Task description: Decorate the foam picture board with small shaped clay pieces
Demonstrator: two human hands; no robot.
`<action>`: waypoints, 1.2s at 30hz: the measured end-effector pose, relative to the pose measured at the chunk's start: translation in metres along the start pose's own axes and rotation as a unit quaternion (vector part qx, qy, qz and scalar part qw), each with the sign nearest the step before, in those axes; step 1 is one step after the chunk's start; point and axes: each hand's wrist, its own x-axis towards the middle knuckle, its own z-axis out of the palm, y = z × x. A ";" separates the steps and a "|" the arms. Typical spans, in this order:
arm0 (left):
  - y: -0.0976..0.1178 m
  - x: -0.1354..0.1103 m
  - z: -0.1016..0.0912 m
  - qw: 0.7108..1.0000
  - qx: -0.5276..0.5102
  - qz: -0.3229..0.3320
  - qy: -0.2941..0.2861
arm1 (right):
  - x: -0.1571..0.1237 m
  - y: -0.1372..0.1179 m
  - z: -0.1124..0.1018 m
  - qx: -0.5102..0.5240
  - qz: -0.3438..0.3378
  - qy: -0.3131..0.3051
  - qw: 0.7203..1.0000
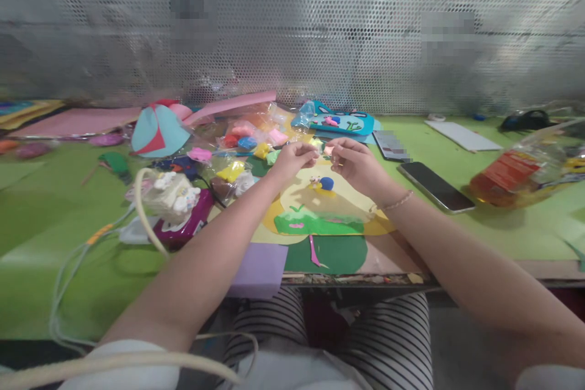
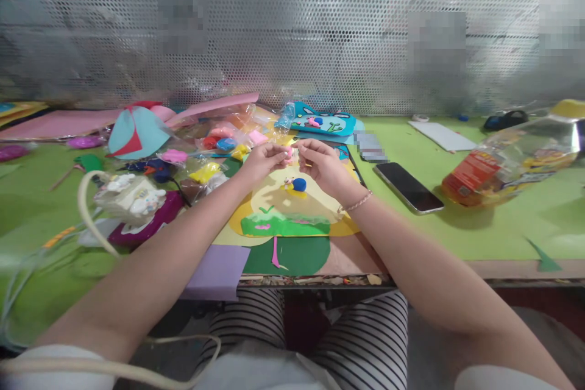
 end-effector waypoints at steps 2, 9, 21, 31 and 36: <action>0.002 -0.001 0.001 1.000 0.001 -0.004 0.006 | -0.001 -0.001 0.001 0.033 0.012 -0.010 0.999; 0.005 -0.003 0.003 1.000 0.003 -0.006 0.013 | -0.004 -0.006 0.003 0.096 0.033 -0.037 0.994; 0.005 -0.003 0.003 1.000 -0.005 -0.003 0.006 | -0.001 -0.001 0.000 0.087 0.008 -0.042 0.995; 0.001 0.000 0.001 1.000 -0.008 0.000 -0.002 | -0.002 0.002 -0.001 0.097 0.021 -0.045 0.994; 0.000 0.001 0.000 1.000 -0.007 0.004 -0.005 | -0.001 0.003 -0.001 0.086 0.038 -0.046 0.994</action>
